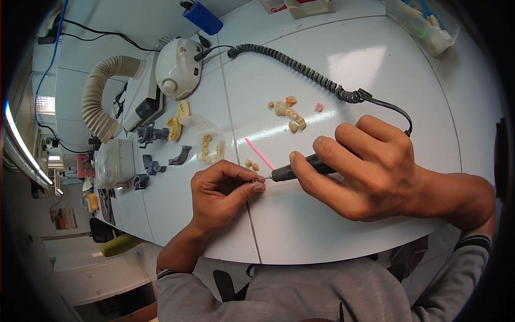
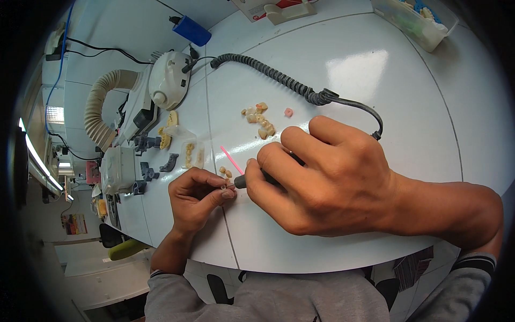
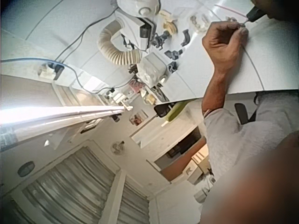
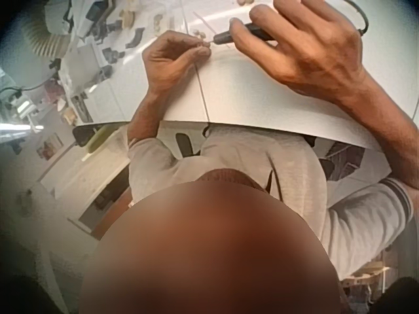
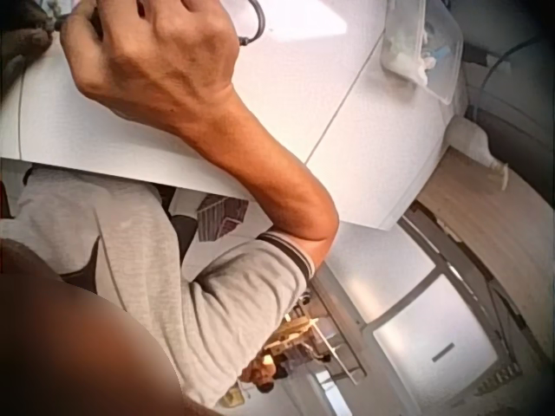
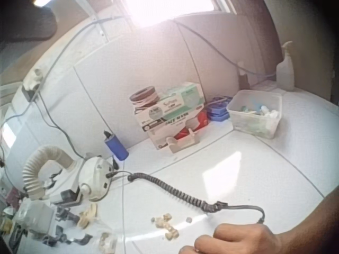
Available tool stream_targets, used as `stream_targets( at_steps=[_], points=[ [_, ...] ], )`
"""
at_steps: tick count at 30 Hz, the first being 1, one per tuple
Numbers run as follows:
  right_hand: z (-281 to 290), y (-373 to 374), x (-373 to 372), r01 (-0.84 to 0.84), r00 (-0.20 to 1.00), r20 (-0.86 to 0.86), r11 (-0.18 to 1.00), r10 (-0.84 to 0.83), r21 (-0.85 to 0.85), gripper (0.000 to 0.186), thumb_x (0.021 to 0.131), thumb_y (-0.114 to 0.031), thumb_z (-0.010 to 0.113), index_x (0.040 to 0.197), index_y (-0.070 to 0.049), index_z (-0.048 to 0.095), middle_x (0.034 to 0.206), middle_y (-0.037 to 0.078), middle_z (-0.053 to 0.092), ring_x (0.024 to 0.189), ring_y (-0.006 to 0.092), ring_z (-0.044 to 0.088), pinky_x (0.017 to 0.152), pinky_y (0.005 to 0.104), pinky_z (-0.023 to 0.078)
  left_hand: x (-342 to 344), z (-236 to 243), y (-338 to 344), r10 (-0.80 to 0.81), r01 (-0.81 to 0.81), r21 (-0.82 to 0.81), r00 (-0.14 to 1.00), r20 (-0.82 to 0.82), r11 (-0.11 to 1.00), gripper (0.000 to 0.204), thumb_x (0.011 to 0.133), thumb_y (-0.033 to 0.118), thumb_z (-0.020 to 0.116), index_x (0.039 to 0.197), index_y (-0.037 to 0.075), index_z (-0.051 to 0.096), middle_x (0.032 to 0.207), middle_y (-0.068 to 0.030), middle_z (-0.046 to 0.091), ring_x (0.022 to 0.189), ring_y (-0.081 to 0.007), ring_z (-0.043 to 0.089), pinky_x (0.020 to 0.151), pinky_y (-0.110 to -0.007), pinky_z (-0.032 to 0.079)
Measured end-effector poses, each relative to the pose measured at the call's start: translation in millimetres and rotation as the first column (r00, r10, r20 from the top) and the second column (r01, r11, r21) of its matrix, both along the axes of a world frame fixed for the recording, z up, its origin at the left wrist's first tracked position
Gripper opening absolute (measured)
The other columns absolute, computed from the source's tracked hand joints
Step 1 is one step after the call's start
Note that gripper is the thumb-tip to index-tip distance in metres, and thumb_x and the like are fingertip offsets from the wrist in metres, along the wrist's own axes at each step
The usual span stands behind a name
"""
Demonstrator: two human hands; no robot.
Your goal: Polishing and finishing a dental prosthesis using a micro-motor handpiece.
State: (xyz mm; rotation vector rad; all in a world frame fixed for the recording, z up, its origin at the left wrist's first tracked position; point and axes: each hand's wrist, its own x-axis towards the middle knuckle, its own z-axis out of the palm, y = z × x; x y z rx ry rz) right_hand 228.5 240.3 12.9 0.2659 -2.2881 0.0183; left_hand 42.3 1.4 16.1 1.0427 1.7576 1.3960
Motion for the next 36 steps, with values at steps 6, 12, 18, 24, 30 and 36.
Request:
stream_targets(
  at_steps=[6,12,18,24,30,36],
  points=[
    [-1.3,-0.3,1.4,-0.006,1.0,0.018,1.0,0.006,0.011,0.03,0.074,-0.015,0.085,0.104,-0.012,0.083,0.077,0.0,0.063,0.063,0.0097,0.054,0.05,0.0265,0.033,0.1,-0.5,0.4,-0.01,0.01,-0.008,1.0,-0.026,1.0,0.017,0.091,-0.012,0.081,0.105,-0.005,0.074,0.099,-0.0151,0.079,0.094,-0.0198,0.08,0.088,-0.032,0.065],
    [2.3,-3.8,3.9,-0.008,0.999,0.05,1.0,0.007,0.024,0.035,0.069,-0.013,0.082,0.103,-0.01,0.084,0.078,0.001,0.064,0.064,0.0102,0.054,0.051,0.0265,0.033,2.3,1.7,0.7,-0.005,0.002,-0.038,0.997,-0.077,0.999,0.016,0.09,-0.013,0.081,0.102,-0.005,0.075,0.098,-0.0138,0.079,0.093,-0.0186,0.079,0.086,-0.031,0.064],
    [-0.1,-4.6,3.5,-0.009,0.999,0.033,1.0,0.008,0.026,0.038,0.067,-0.014,0.081,0.104,-0.011,0.084,0.082,0.003,0.067,0.064,0.0107,0.054,0.052,0.0263,0.035,1.9,1.9,0.4,-0.01,0.007,-0.036,0.996,-0.086,0.999,0.016,0.09,-0.013,0.081,0.102,-0.004,0.075,0.097,-0.0135,0.079,0.092,-0.018,0.079,0.086,-0.031,0.064],
    [-1.6,-5.0,2.5,-0.011,1.0,0.015,1.0,0.011,0.014,0.037,0.067,-0.014,0.08,0.103,-0.011,0.084,0.084,0.003,0.068,0.064,0.0108,0.054,0.052,0.0266,0.035,3.5,3.4,1.4,0.006,-0.01,-0.043,0.997,-0.072,0.999,0.016,0.09,-0.013,0.081,0.101,-0.004,0.075,0.097,-0.0135,0.079,0.092,-0.0176,0.078,0.085,-0.03,0.064],
    [3.6,-4.8,5.3,-0.011,0.998,0.063,1.0,0.009,0.02,0.032,0.068,-0.013,0.081,0.1,-0.011,0.083,0.081,0.001,0.066,0.064,0.0101,0.053,0.052,0.0267,0.034,6.4,3.6,2.9,0.007,-0.011,-0.065,0.997,-0.075,0.998,0.015,0.09,-0.013,0.081,0.1,-0.004,0.074,0.097,-0.0135,0.079,0.091,-0.0178,0.079,0.085,-0.03,0.064],
    [2.3,-5.9,3.3,-0.019,0.999,0.043,1.0,0.019,0.003,0.031,0.069,-0.012,0.081,0.1,-0.01,0.083,0.079,0.0,0.064,0.063,0.0097,0.052,0.052,0.0266,0.033,4.9,3.3,2.0,-0.009,0.006,-0.04,0.996,-0.089,0.999,0.015,0.09,-0.014,0.081,0.099,-0.005,0.074,0.096,-0.0133,0.078,0.091,-0.0177,0.078,0.085,-0.03,0.064]
  ],
)
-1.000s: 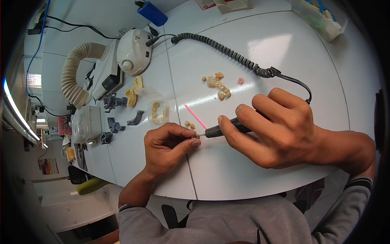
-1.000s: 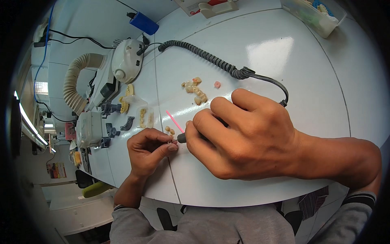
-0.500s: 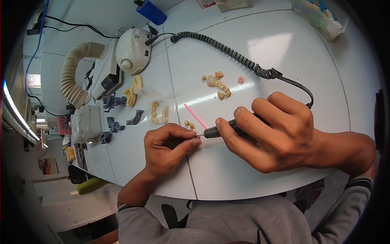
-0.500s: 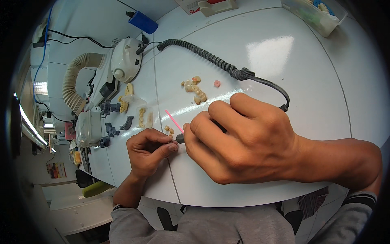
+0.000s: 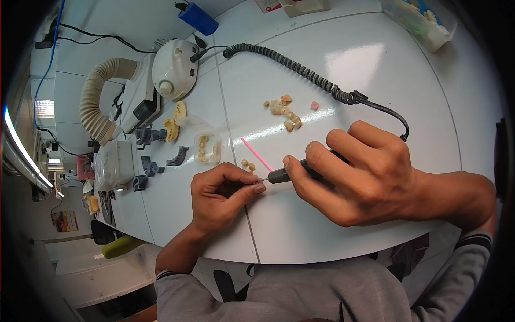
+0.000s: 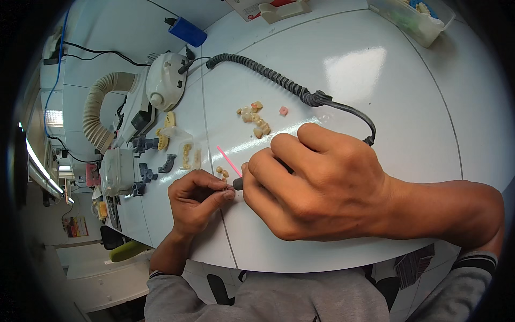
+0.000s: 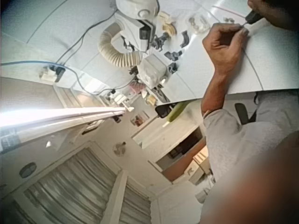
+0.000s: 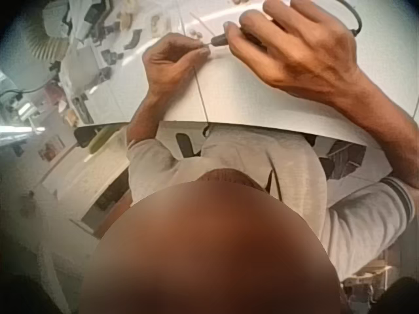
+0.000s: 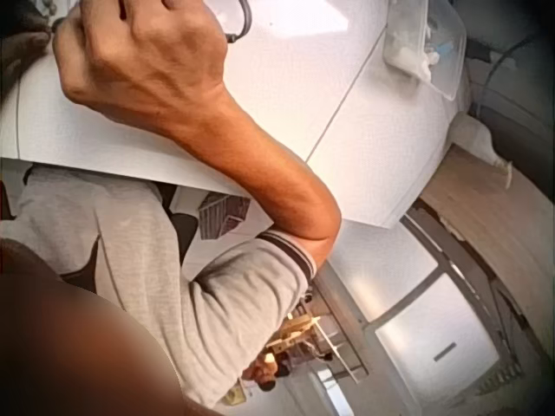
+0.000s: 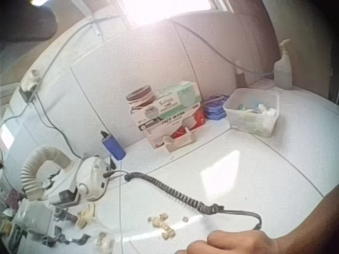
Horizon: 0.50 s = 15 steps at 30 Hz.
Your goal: Polishing and finishing a dental prosthesis using a micro-motor handpiece.
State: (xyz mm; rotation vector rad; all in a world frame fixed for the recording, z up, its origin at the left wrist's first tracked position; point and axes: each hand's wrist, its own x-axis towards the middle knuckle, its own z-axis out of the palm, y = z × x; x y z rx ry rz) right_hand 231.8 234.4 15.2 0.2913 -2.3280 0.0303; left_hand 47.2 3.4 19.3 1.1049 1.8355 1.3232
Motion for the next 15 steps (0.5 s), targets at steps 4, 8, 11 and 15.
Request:
stream_targets(
  at_steps=[4,8,11,15],
  points=[
    [-3.4,-0.2,-0.5,0.009,0.999,-0.043,1.0,-0.009,0.0,0.031,0.069,-0.012,0.081,0.1,-0.01,0.083,0.079,0.001,0.064,0.063,0.01,0.052,0.051,0.0267,0.032,-0.7,-0.1,-1.5,0.008,-0.009,-0.032,1.0,-0.01,0.999,0.015,0.09,-0.014,0.081,0.099,-0.005,0.074,0.096,-0.0131,0.078,0.091,-0.0176,0.078,0.085,-0.03,0.064],
    [0.6,-2.5,1.8,0.019,1.0,-0.004,1.0,-0.018,0.008,0.03,0.069,-0.012,0.081,0.099,-0.01,0.083,0.078,0.001,0.063,0.063,0.0102,0.052,0.051,0.0268,0.032,0.1,0.6,-0.3,0.008,-0.008,-0.035,1.0,-0.007,0.999,0.015,0.089,-0.014,0.081,0.099,-0.005,0.074,0.096,-0.0132,0.078,0.091,-0.0176,0.078,0.084,-0.03,0.063],
    [2.9,-2.1,2.9,0.023,0.999,0.03,1.0,-0.024,0.019,0.029,0.07,-0.011,0.081,0.099,-0.009,0.083,0.078,0.0,0.063,0.062,0.0101,0.051,0.051,0.0269,0.033,-0.4,0.8,0.0,-0.015,0.014,-0.034,0.999,-0.038,0.999,0.015,0.089,-0.014,0.081,0.099,-0.005,0.074,0.096,-0.0132,0.078,0.091,-0.0177,0.078,0.085,-0.03,0.063],
    [-1.3,-1.3,0.6,0.009,1.0,0.017,1.0,-0.008,-0.026,0.029,0.071,-0.011,0.081,0.099,-0.008,0.083,0.077,0.0,0.062,0.062,0.0099,0.051,0.05,0.027,0.033,0.2,0.9,0.6,-0.011,0.011,-0.024,1.0,-0.015,1.0,0.015,0.089,-0.014,0.08,0.099,-0.004,0.074,0.096,-0.0132,0.078,0.092,-0.0185,0.078,0.086,-0.031,0.064]
  ],
)
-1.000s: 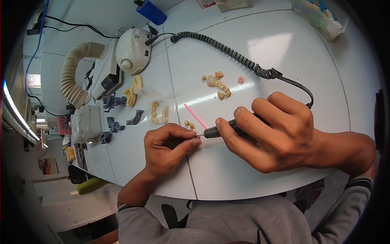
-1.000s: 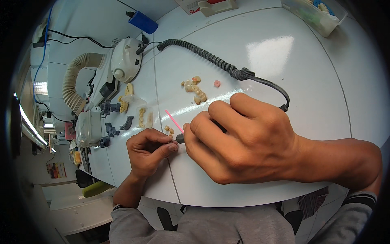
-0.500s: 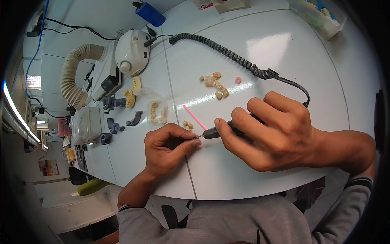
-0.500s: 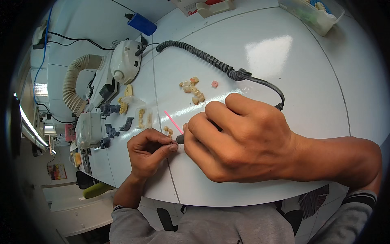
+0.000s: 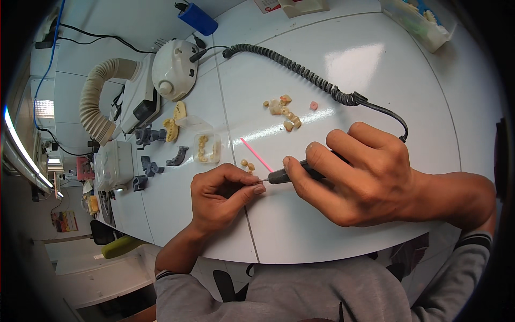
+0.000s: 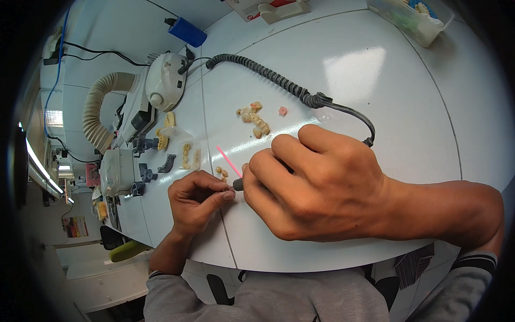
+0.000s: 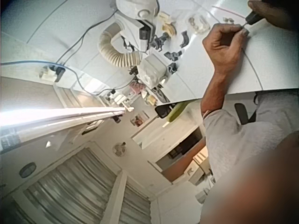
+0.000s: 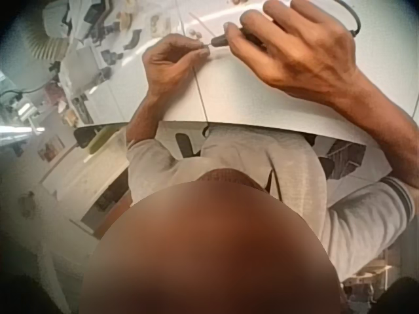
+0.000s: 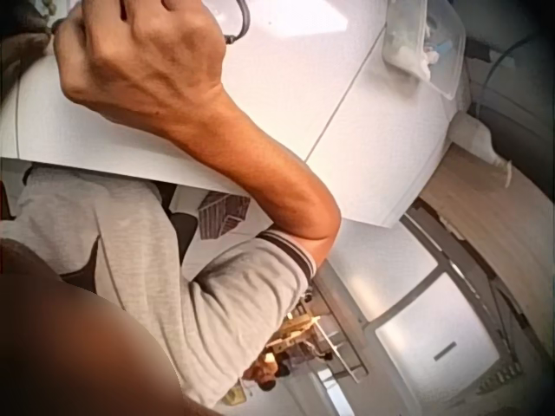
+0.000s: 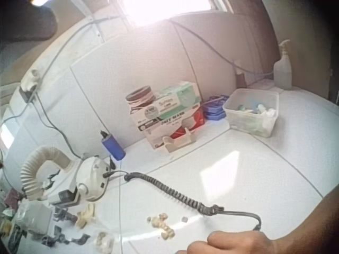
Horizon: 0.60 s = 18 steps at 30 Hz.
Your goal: Polishing and finishing a dental prosthesis using a micro-motor handpiece.
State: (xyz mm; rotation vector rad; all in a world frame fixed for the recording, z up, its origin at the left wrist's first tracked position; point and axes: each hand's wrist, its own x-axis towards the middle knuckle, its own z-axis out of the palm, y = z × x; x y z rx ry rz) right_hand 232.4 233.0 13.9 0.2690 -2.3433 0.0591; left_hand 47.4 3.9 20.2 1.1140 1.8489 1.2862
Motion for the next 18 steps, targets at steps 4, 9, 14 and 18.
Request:
stream_targets(
  at_steps=[4,9,14,18],
  points=[
    [0.6,-0.9,1.3,0.015,1.0,0.004,1.0,-0.015,0.013,0.03,0.071,-0.012,0.082,0.101,-0.008,0.083,0.076,0.0,0.061,0.062,0.0094,0.051,0.05,0.0266,0.032,-0.5,-0.1,-0.5,0.007,-0.006,-0.017,1.0,0.001,1.0,0.015,0.09,-0.014,0.08,0.099,-0.004,0.073,0.096,-0.0134,0.078,0.092,-0.0193,0.079,0.086,-0.032,0.064],
    [1.4,3.0,1.2,-0.004,1.0,0.017,1.0,0.004,-0.004,0.031,0.072,-0.012,0.083,0.103,-0.008,0.083,0.077,0.0,0.062,0.063,0.0095,0.052,0.05,0.0264,0.033,-3.1,-1.7,-2.0,-0.017,0.017,-0.01,1.0,0.014,1.0,0.015,0.091,-0.014,0.079,0.1,-0.004,0.072,0.096,-0.0138,0.078,0.092,-0.0198,0.079,0.086,-0.033,0.065],
    [0.2,6.7,-0.8,-0.019,1.0,-0.012,1.0,0.019,-0.003,0.032,0.073,-0.014,0.085,0.105,-0.01,0.083,0.079,0.002,0.065,0.064,0.0099,0.055,0.05,0.0263,0.034,-5.5,-3.1,-3.0,-0.001,-0.002,0.036,0.997,0.077,0.999,0.017,0.092,-0.013,0.079,0.101,-0.003,0.069,0.097,-0.0149,0.078,0.094,-0.0209,0.08,0.086,-0.035,0.067],
    [-0.5,6.7,-0.5,-0.009,1.0,-0.025,1.0,0.01,0.01,0.034,0.072,-0.015,0.087,0.106,-0.011,0.083,0.081,0.003,0.067,0.065,0.01,0.056,0.051,0.0261,0.034,-5.4,-4.5,-2.3,-0.008,0.002,0.051,0.994,0.111,0.999,0.018,0.093,-0.013,0.078,0.102,-0.003,0.067,0.099,-0.0159,0.078,0.095,-0.0221,0.08,0.087,-0.036,0.068]
  ],
)
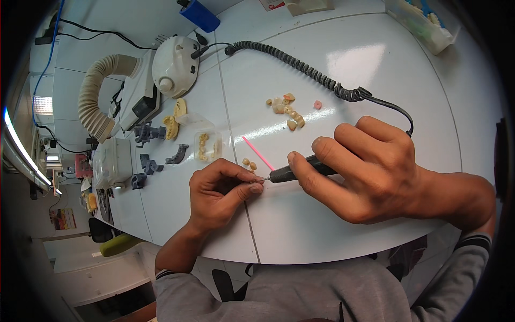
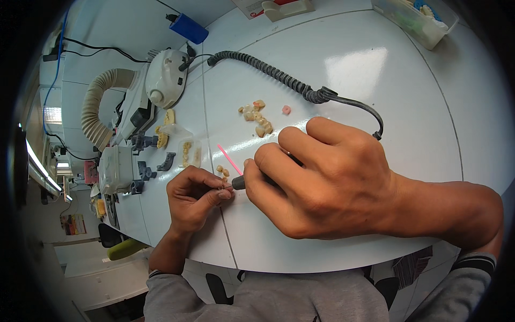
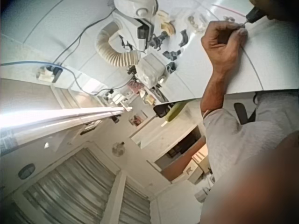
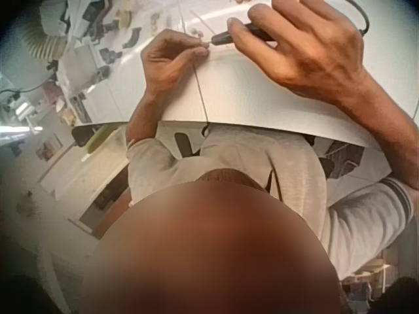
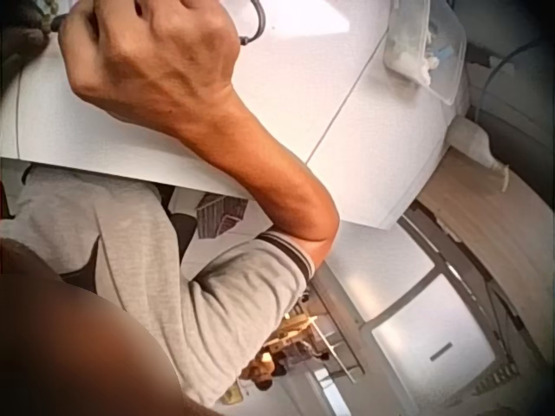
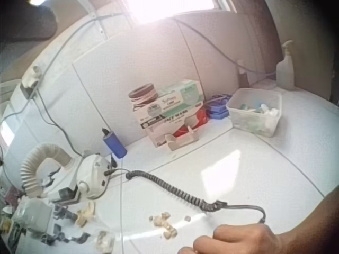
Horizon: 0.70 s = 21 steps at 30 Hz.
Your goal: Polishing and finishing a dental prosthesis using a micro-motor handpiece.
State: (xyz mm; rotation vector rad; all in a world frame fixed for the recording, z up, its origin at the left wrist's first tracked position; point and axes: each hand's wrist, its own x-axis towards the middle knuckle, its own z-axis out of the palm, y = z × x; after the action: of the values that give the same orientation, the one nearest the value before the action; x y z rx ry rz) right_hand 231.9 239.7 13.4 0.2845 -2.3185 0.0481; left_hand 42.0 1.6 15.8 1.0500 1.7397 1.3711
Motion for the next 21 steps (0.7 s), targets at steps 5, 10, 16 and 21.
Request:
stream_targets(
  at_steps=[5,10,16,21],
  points=[
    [-2.1,-0.5,-1.0,-0.004,1.0,-0.008,1.0,0.004,-0.006,0.033,0.073,-0.015,0.086,0.106,-0.011,0.083,0.08,0.003,0.067,0.064,0.0102,0.056,0.05,0.0262,0.034,-0.7,0.1,0.1,-0.015,0.015,0.0,1.0,-0.005,1.0,0.018,0.093,-0.014,0.078,0.102,-0.003,0.067,0.099,-0.016,0.078,0.095,-0.0223,0.08,0.087,-0.036,0.068],
    [3.5,-3.3,0.5,-0.005,1.0,0.02,1.0,0.005,0.025,0.034,0.068,-0.012,0.083,0.102,-0.008,0.083,0.08,0.004,0.066,0.063,0.0104,0.053,0.051,0.0263,0.033,1.1,1.5,-0.7,-0.003,0.002,-0.035,1.0,-0.01,0.999,0.016,0.093,-0.015,0.077,0.102,-0.005,0.07,0.1,-0.0158,0.079,0.095,-0.0227,0.08,0.088,-0.035,0.067],
    [2.0,-3.2,-0.2,-0.006,1.0,-0.007,0.999,0.006,0.037,0.036,0.066,-0.013,0.081,0.102,-0.007,0.084,0.081,0.004,0.066,0.064,0.0108,0.053,0.052,0.0263,0.033,2.5,3.7,0.1,0.016,-0.016,-0.069,1.0,-0.002,0.998,0.015,0.093,-0.015,0.077,0.103,-0.005,0.072,0.1,-0.0157,0.079,0.095,-0.0217,0.08,0.089,-0.034,0.067],
    [1.4,-5.4,-0.2,-0.008,1.0,-0.022,0.999,0.008,0.031,0.035,0.066,-0.013,0.081,0.101,-0.007,0.084,0.081,0.003,0.066,0.064,0.0109,0.053,0.051,0.0266,0.033,2.6,4.3,-0.2,0.021,-0.022,-0.08,1.0,-0.022,0.997,0.014,0.093,-0.014,0.077,0.103,-0.005,0.073,0.1,-0.0147,0.079,0.095,-0.0209,0.08,0.088,-0.033,0.066]
  ],
)
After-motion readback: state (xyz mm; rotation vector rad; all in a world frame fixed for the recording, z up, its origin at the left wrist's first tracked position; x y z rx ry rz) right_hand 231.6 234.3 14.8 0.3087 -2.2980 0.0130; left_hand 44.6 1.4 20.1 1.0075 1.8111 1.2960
